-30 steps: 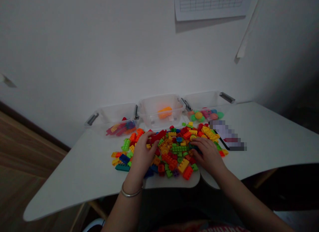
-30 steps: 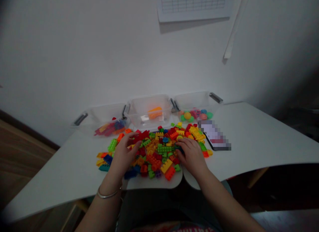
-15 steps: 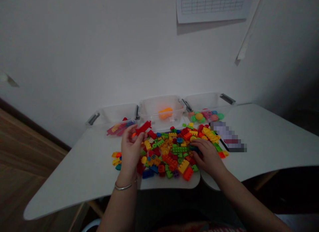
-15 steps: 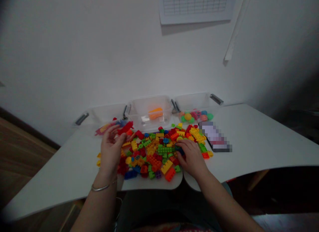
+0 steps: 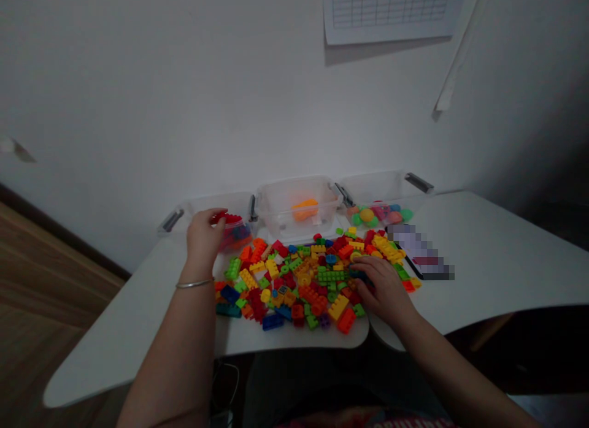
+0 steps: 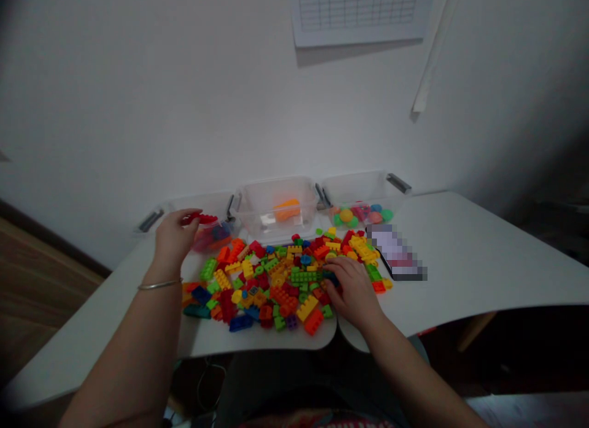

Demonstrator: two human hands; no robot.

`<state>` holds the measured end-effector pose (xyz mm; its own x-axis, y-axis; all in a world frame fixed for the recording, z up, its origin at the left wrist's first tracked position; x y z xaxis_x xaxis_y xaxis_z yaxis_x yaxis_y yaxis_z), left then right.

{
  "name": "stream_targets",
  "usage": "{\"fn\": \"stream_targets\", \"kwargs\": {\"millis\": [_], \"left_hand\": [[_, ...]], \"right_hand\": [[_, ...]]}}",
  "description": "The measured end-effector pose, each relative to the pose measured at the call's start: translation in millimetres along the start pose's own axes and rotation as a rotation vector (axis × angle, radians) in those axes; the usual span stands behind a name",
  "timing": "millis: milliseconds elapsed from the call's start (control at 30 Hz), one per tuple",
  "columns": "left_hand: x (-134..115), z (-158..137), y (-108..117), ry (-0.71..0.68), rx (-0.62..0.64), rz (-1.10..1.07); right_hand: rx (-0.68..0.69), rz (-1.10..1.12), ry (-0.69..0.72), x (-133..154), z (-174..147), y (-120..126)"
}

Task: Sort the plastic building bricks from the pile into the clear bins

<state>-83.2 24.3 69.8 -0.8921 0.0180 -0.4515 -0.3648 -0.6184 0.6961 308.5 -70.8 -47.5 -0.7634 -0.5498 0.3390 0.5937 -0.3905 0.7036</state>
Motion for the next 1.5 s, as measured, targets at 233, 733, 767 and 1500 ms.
{"fn": "stream_targets", "kwargs": {"millis": [233,733,767,1500], "left_hand": [[-14.6,-14.2,-15.1,-0.151,0.152,0.37],[-20.7,-32.2,-16.3,-0.185,-0.01,0.246],[-26.1,-36.8,-14.3,-0.184,-0.028,0.231],[-152.7,-151.8,-56.7,-0.74,0.544,0.185]], "right_hand": [[0.008,0.008,-0.006,3.4,1.2,0.4],[0.025,-0.007,-0.006,1.9,0.7,-1.9],[0.028,-0.007,-0.007,2.2,1.0,-1.8],[0.03,-0.014,0.027,3.0,1.5,-0.9]]}}
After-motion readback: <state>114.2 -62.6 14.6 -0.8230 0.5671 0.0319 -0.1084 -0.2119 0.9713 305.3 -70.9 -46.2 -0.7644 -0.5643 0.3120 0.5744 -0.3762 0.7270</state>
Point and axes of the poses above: each hand's wrist, its own z-axis towards the middle knuckle, its own y-axis out of the back of the hand, x = y × z, the point moved 2 cm from there along z, towards the middle knuckle
